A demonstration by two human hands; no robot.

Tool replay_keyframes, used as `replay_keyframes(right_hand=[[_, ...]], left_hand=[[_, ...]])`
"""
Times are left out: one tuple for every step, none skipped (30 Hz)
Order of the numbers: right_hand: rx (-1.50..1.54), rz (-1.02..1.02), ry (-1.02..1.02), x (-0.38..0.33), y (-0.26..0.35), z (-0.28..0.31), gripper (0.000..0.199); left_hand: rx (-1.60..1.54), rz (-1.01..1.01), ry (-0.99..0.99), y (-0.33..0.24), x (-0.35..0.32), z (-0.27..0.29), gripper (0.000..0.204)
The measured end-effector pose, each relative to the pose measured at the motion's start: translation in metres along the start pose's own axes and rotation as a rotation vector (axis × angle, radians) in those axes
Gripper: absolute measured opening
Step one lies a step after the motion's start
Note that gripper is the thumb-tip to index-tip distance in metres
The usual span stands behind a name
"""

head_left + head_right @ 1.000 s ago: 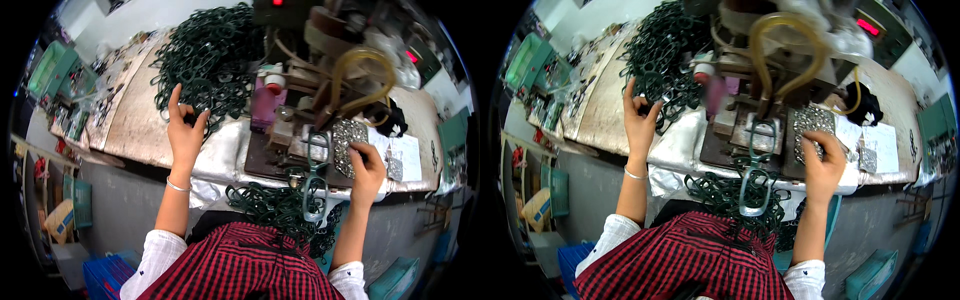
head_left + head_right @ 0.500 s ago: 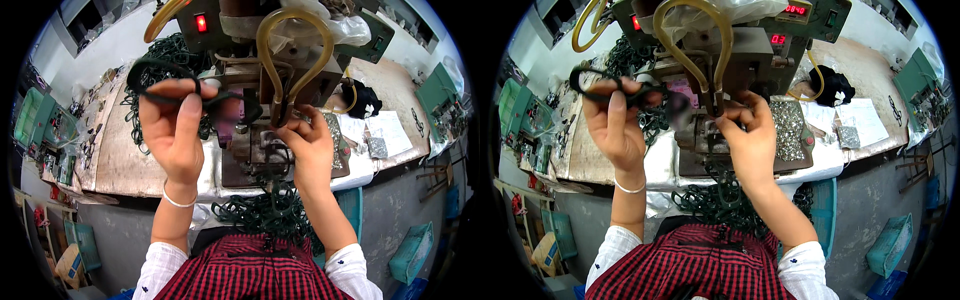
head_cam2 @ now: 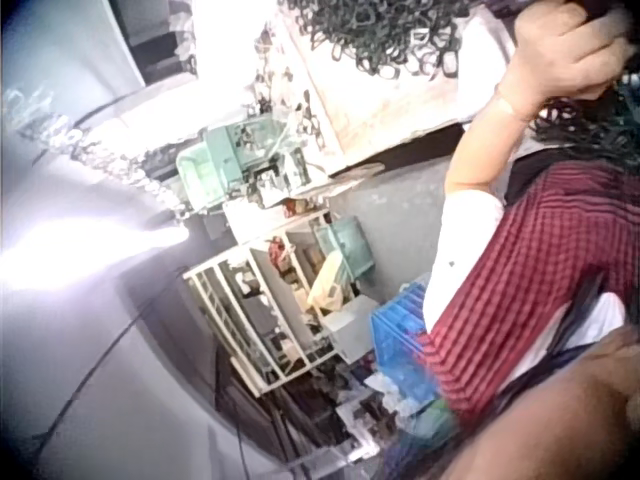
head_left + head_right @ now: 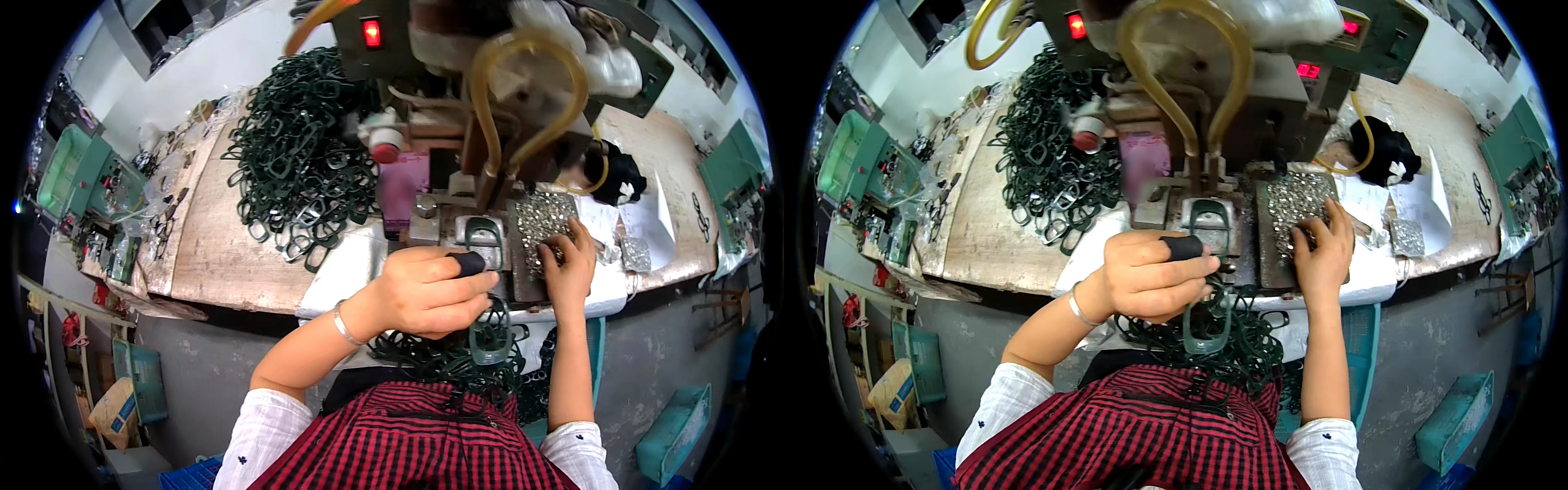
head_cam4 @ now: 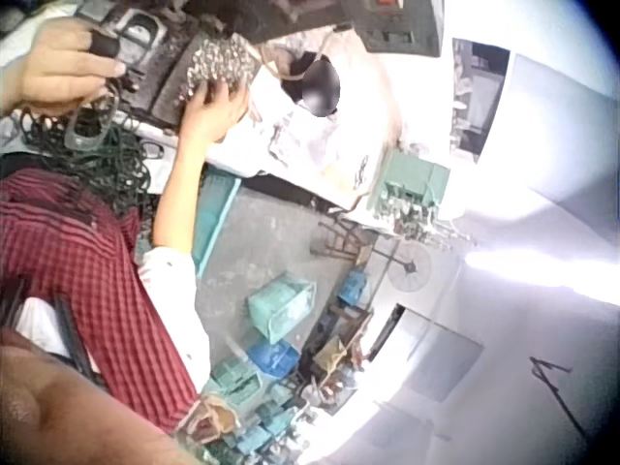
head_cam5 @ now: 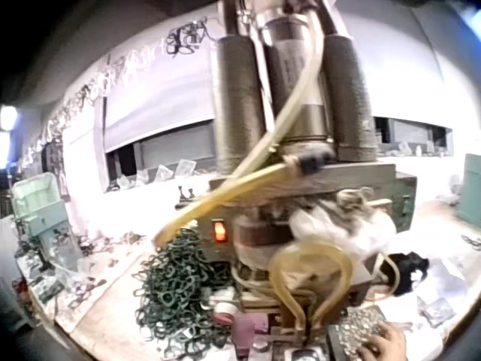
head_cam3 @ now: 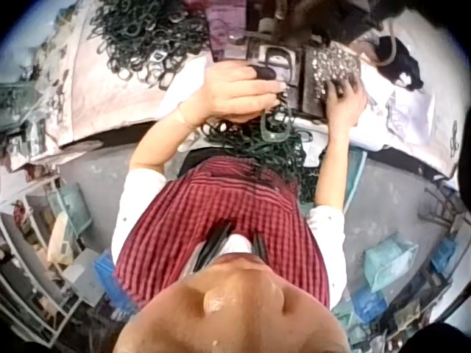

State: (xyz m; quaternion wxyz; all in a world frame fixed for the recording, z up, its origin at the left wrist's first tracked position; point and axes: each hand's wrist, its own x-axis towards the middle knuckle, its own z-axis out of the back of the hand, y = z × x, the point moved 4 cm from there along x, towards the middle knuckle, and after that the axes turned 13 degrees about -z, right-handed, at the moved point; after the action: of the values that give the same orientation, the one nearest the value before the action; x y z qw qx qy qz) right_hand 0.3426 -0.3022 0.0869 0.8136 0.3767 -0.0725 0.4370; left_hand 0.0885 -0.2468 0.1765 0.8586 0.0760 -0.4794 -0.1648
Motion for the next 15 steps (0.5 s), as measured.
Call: replay_keyframes(right_hand=[[-0.012,-0.022,-0.009,-0.001,-0.006,-0.001,0.009],[-0.022,-0.031,-0.012,-0.001,-0.01,-0.003,0.009],[-0.025,-0.007,-0.028,-0.001,-0.009,-0.003,0.009],[-0.028,0.036,-0.056,-0.002,-0.005,0.0,0.01],[-0.011,0.051,-0.043,-0.001,-0.002,0.0,0.01],[0.006,0.067,-0.03,0.0,0.001,-0.001,0.011],[0.047,0.061,-0.066,0.0,0.002,0.001,0.01],[0.016,-0.013,-0.064,-0.001,0.0,0.002,0.011],[0.076,-0.029,-0.107,-0.002,-0.001,0.004,0.011],[0.13,-0.057,-0.145,-0.006,-0.005,0.006,0.011],[0.369,-0.242,-0.099,-0.01,-0.02,0.002,0.013],[0.667,-0.387,-0.051,-0.014,-0.032,0.001,0.014],[0.789,-0.47,-0.073,-0.018,-0.04,0.008,0.014],[0.915,-0.544,-0.095,-0.02,-0.046,0.01,0.015],[1.02,-0.545,-0.112,-0.02,-0.051,0.007,0.015]], left_hand=[[-0.005,-0.018,-0.014,0.003,0.002,-0.002,0.021],[-0.018,-0.013,-0.018,0.003,0.002,-0.002,0.019],[-0.023,-0.005,-0.025,0.003,0.001,-0.003,0.019],[-0.03,0.01,-0.036,0.0,-0.001,-0.004,0.018],[-0.029,0.029,-0.062,-0.002,0.0,-0.003,0.017],[-0.033,0.08,-0.031,-0.007,-0.004,-0.002,0.019],[-0.047,0.151,-0.012,-0.012,-0.007,-0.003,0.018],[-0.055,0.223,0.007,-0.018,-0.008,-0.004,0.019],[-0.065,0.276,0.038,-0.025,-0.014,-0.001,0.024],[0.039,0.241,0.006,-0.03,-0.018,0.01,0.025],[0.153,0.271,-0.017,-0.032,-0.025,0.024,0.022],[0.31,0.356,-0.075,-0.03,-0.033,0.047,0.02],[0.445,0.478,-0.173,-0.024,-0.04,0.068,0.018],[0.55,0.586,-0.266,-0.015,-0.044,0.089,0.017],[0.582,0.714,-0.42,-0.002,-0.045,0.106,0.02]])
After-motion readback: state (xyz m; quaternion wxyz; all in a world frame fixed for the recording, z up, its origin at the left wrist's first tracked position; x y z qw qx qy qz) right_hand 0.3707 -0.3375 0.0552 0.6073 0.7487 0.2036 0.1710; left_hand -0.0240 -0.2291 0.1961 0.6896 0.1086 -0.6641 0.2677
